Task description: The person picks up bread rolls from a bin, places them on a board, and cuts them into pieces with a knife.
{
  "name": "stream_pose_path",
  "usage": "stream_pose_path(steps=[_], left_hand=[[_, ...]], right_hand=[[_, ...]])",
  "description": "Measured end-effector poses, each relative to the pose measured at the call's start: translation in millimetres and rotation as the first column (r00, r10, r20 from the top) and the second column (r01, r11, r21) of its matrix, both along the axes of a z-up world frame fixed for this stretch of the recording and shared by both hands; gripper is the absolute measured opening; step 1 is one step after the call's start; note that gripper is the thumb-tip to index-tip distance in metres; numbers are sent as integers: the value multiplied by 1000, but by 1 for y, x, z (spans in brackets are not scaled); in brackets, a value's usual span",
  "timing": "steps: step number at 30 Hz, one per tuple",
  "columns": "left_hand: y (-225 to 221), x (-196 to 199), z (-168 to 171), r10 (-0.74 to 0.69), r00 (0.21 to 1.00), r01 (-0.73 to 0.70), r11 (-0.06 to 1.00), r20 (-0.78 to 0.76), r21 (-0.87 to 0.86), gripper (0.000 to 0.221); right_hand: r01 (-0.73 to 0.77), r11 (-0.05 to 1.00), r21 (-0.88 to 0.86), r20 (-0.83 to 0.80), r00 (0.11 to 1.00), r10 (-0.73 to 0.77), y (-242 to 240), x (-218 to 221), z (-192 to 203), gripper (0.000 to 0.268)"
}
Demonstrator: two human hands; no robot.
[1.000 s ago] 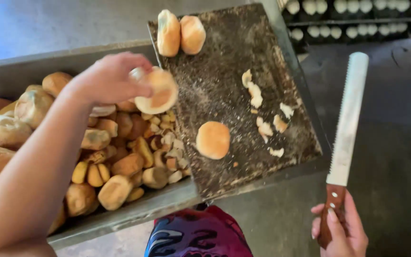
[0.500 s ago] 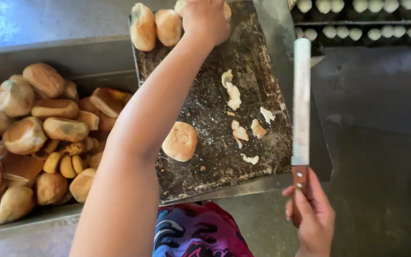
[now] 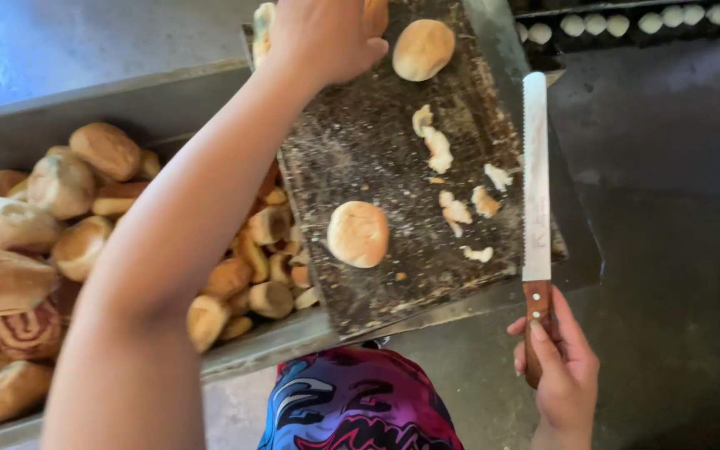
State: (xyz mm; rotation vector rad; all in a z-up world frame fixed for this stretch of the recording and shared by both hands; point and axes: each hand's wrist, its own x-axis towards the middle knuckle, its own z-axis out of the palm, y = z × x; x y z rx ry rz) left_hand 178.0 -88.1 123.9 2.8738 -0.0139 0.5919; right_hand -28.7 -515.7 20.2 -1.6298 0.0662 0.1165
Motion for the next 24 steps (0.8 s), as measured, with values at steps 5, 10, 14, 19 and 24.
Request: stream_pose_path(steps=[5,10,14,19,24], left_hand=[[34,-106,35,-302,814,217,950,-496,-223,35],[74,-140,-42,-464,544,389,878,-699,-279,34],[79,-111,-168,-215,493,436,899,-843,26,41],[75,-93,-265,-72,453,464,870,-889,166,67],[64,-93,-276,-65,388,454,882,-919,129,65]], right_hand=[[69,998,11,67,995,-70,35,-28,9,58],[111,994,0,186,977,-109,62,-56,24,57],[146,989,-3,235,962,-142,86,-85,35,57],[325,945,-30,240,920,-308,114,-120,34,56],[381,923,-52,153,916,-370,115,-146,23,57]])
